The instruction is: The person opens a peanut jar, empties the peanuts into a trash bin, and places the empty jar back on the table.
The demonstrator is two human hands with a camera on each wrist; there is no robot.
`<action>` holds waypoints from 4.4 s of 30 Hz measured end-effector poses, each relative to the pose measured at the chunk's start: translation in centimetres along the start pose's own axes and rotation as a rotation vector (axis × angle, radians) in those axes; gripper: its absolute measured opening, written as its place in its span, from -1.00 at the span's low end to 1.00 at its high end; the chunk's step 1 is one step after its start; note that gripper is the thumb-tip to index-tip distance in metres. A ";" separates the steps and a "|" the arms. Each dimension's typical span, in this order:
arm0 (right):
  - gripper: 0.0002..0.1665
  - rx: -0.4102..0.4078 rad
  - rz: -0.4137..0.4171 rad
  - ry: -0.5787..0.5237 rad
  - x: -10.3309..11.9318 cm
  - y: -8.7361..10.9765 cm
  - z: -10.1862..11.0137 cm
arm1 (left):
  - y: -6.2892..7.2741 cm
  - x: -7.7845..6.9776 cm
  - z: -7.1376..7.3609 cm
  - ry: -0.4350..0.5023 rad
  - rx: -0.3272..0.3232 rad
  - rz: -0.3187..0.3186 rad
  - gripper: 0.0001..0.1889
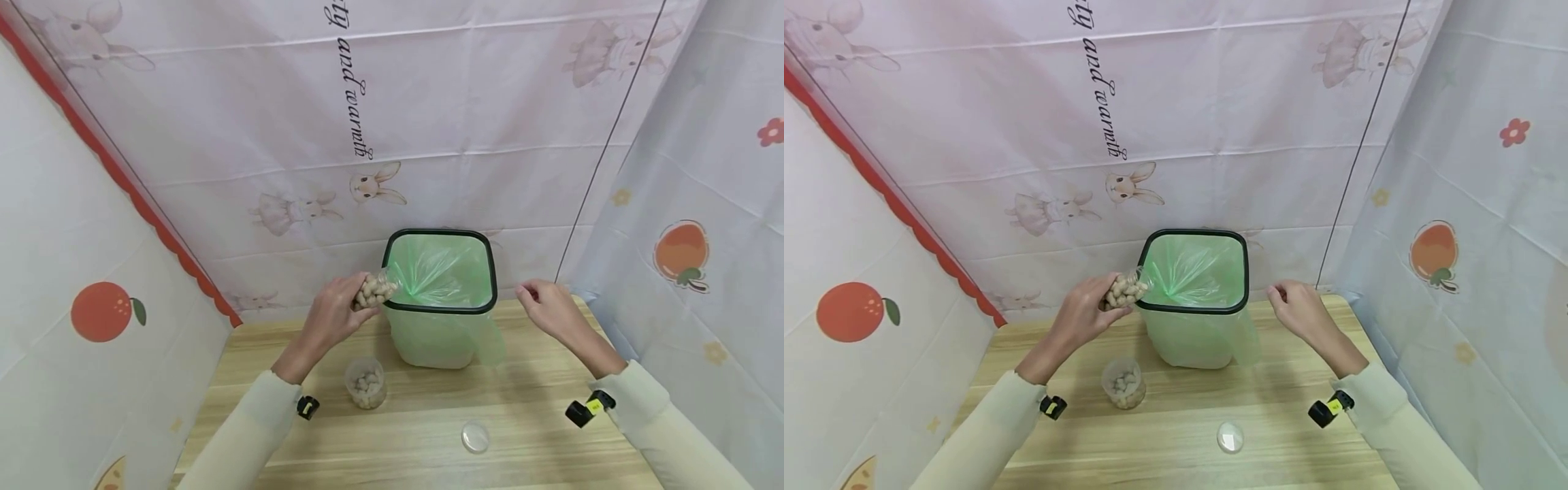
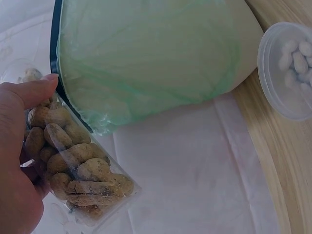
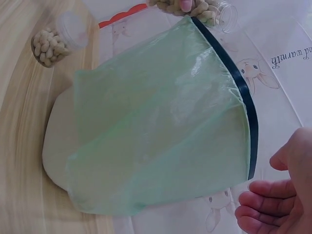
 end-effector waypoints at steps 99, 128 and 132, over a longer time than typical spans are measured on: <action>-0.61 0.050 0.118 0.225 2.5 -7.0 -2.4 | -4.1 2.2 -0.6 -0.245 0.043 -0.181 -0.44; -0.61 0.038 0.120 0.228 2.9 -6.8 -2.2 | -5.1 1.4 -0.5 -0.396 -0.013 -0.251 -0.61; -0.61 0.041 0.130 0.227 3.0 -6.7 -2.2 | -5.1 1.5 -0.6 -0.387 -0.032 -0.253 -0.62</action>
Point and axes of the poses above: each hand's wrist, its own y-axis away from the middle knuckle, its own z-axis out of the back of the hand, x = y × z, the point moved 7 cm from there along -y, towards the middle knuckle
